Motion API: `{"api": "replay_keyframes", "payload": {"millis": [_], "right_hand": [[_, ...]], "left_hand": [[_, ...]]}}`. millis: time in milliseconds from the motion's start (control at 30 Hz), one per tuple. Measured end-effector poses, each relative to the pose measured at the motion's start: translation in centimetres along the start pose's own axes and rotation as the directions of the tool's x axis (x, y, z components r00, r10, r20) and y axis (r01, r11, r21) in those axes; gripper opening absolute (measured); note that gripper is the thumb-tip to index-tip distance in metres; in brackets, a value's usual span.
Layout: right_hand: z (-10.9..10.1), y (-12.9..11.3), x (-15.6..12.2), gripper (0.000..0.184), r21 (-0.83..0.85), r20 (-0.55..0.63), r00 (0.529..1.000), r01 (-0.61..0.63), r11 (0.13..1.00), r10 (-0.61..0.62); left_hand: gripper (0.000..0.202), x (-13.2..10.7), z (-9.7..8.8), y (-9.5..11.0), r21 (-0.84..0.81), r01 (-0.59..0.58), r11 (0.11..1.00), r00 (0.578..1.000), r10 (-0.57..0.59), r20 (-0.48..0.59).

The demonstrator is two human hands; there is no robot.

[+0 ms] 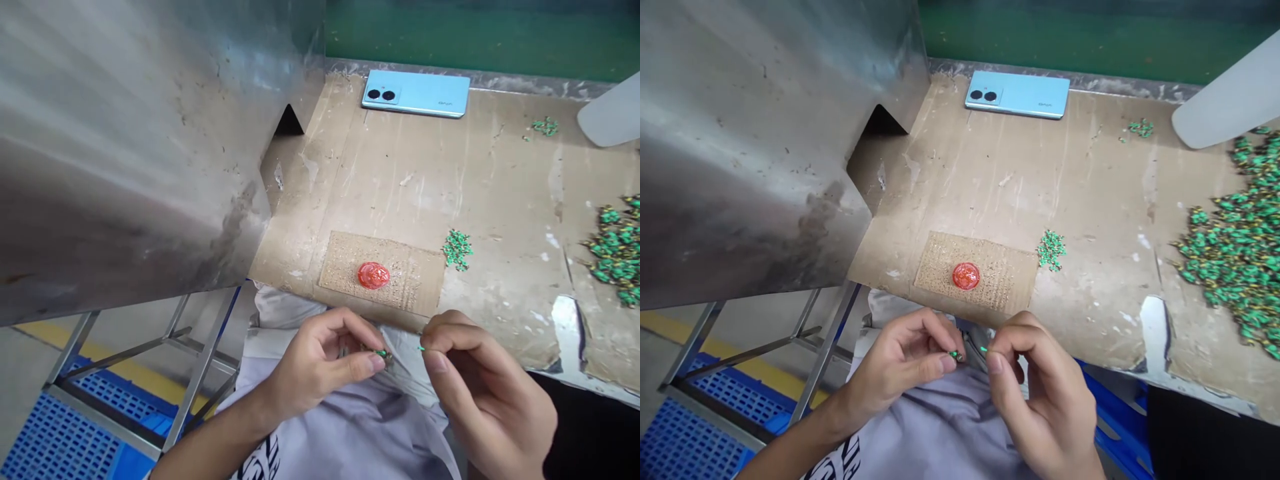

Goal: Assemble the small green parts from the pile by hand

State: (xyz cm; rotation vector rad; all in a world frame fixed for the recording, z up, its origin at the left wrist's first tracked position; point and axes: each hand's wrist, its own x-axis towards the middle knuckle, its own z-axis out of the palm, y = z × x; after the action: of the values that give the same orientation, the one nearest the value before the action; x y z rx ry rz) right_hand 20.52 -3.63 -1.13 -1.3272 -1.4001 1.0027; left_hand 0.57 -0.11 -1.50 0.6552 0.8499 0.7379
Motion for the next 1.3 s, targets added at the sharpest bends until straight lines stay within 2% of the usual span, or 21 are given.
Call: {"api": "replay_keyframes", "payload": {"millis": [133,233,333,433,600,700,833,1133,1300], "right_hand": [[0.7,0.0,-0.3,0.012,0.088,-0.033,0.998,-0.051,0.995,0.054],[1.0,0.1,-0.6,0.012,0.171,-0.036,0.997,-0.06,0.984,0.067],[1.0,0.1,-0.7,0.012,0.202,-0.034,0.998,-0.042,0.978,0.05],[0.9,-0.1,-0.4,0.013,0.184,-0.021,1.0,-0.011,0.983,0.015],[0.8,-0.3,0.1,0.015,0.081,0.092,0.995,0.025,0.996,-0.033],[0.9,-0.2,0.2,0.014,0.05,0.134,0.99,0.033,0.998,-0.04],[1.1,-0.3,0.3,0.013,0.006,0.168,0.986,0.002,1.0,-0.003],[1.3,-0.5,0.8,0.013,-0.003,0.197,0.98,-0.019,1.0,0.019],[1.2,-0.5,0.8,0.013,-0.001,0.228,0.973,-0.038,0.999,0.037]], "left_hand": [[0.02,0.1,-0.1,0.4,0.004,0.084,0.996,0.996,-0.084,0.013],[0.018,0.1,-0.1,0.6,0.072,0.051,0.996,0.997,-0.055,0.057],[0.015,0.0,0.1,0.5,-0.017,0.044,0.999,0.997,-0.043,0.061],[0.015,-0.2,0.2,0.3,-0.096,0.055,0.994,0.998,-0.051,0.045],[0.007,0.0,0.0,0.2,0.089,-0.131,0.987,0.991,0.134,-0.021],[0.012,0.1,0.0,0.2,0.118,-0.165,0.979,0.984,0.172,-0.055],[0.015,0.2,0.1,0.2,0.139,-0.222,0.965,0.972,0.23,-0.043],[0.018,0.2,0.2,0.1,0.065,-0.157,0.985,0.986,0.161,-0.053],[0.013,0.3,0.3,0.0,0.107,-0.15,0.983,0.984,0.158,-0.078]]}}
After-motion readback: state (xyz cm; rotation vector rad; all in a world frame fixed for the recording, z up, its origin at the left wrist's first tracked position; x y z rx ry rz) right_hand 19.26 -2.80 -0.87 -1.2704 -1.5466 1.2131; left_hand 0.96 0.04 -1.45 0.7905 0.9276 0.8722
